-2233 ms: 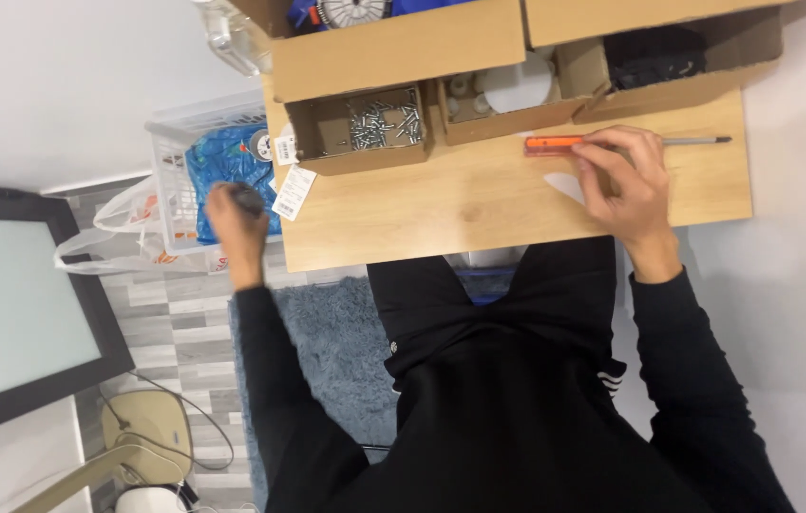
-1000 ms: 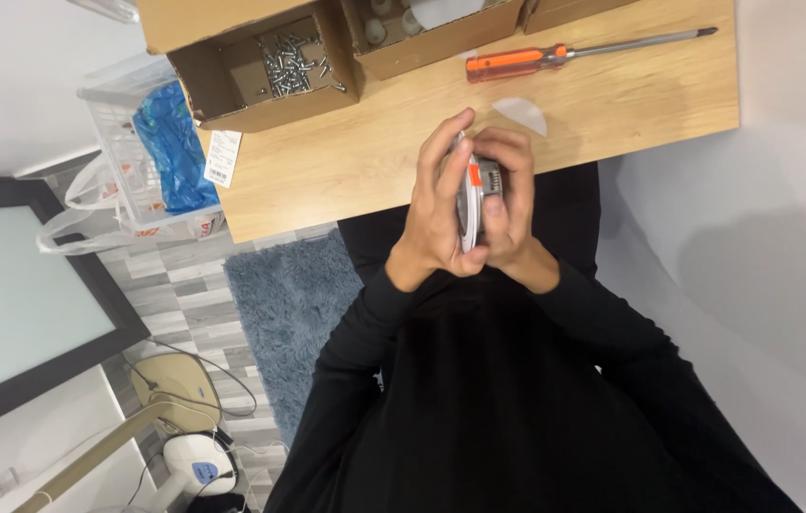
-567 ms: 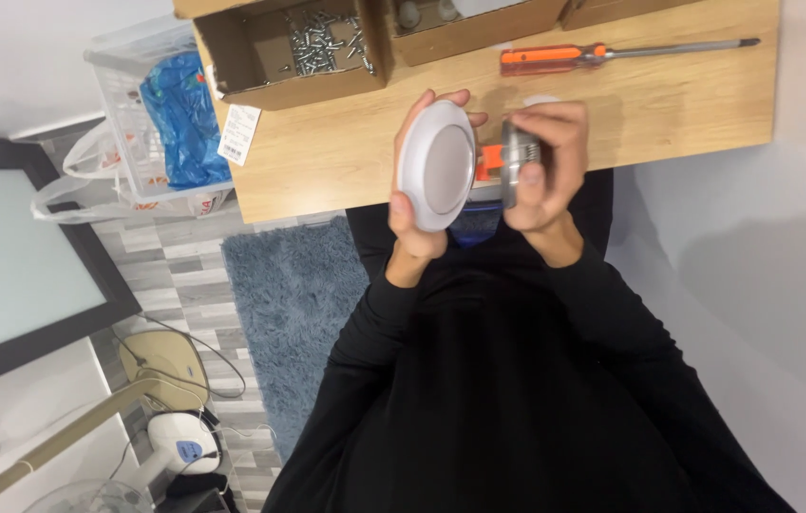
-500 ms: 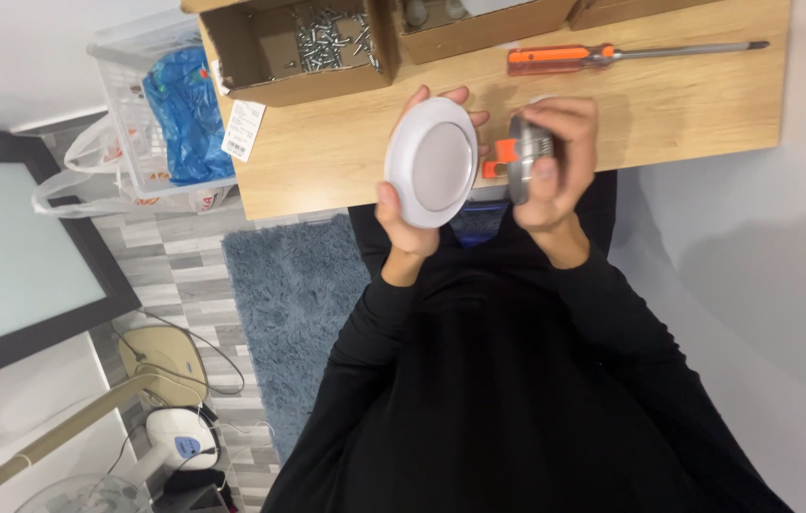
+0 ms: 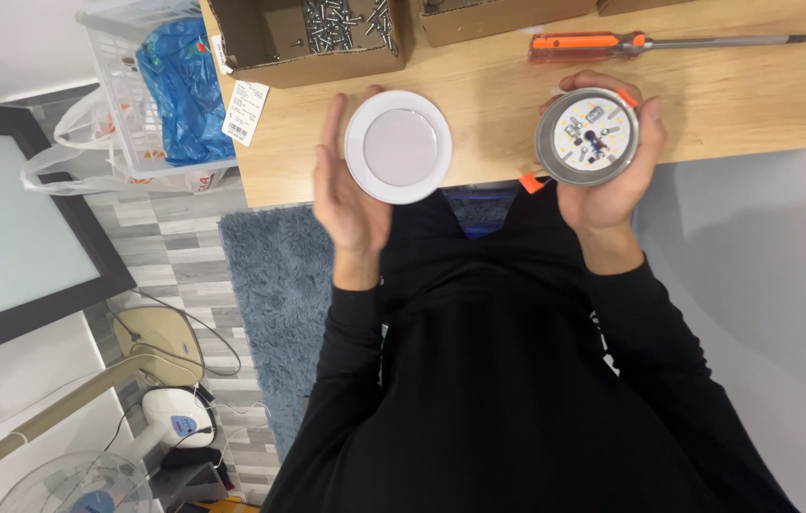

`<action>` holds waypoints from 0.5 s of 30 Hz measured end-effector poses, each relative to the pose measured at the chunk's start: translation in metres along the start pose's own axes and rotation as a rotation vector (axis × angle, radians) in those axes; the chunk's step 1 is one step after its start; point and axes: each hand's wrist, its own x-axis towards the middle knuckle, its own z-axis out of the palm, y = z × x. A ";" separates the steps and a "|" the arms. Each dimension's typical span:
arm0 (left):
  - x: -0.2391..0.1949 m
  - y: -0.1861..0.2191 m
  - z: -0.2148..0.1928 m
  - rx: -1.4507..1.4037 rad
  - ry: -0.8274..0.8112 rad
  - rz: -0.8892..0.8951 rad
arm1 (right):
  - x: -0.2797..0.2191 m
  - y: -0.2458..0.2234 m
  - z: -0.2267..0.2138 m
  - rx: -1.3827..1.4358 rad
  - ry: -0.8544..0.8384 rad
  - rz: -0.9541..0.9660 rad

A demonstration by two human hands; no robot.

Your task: Disassembling a circular LED light fixture by removing screws with a screwdriver and separating the components.

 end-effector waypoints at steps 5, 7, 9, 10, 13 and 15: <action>0.002 0.026 -0.026 0.198 0.053 0.053 | 0.000 -0.016 0.001 0.079 0.036 0.182; -0.001 0.032 -0.028 0.570 0.094 0.236 | 0.000 -0.018 -0.002 0.119 -0.012 0.207; -0.003 0.036 -0.009 0.767 0.072 0.317 | -0.001 -0.017 -0.004 0.142 -0.037 0.238; -0.004 0.038 0.000 0.969 0.054 0.411 | 0.000 -0.016 -0.005 0.171 -0.076 0.272; -0.011 0.012 0.012 1.029 -0.122 0.437 | -0.003 -0.012 -0.004 0.125 -0.094 0.329; -0.009 0.006 0.043 1.008 -0.301 0.334 | -0.003 -0.011 0.001 0.116 -0.063 0.383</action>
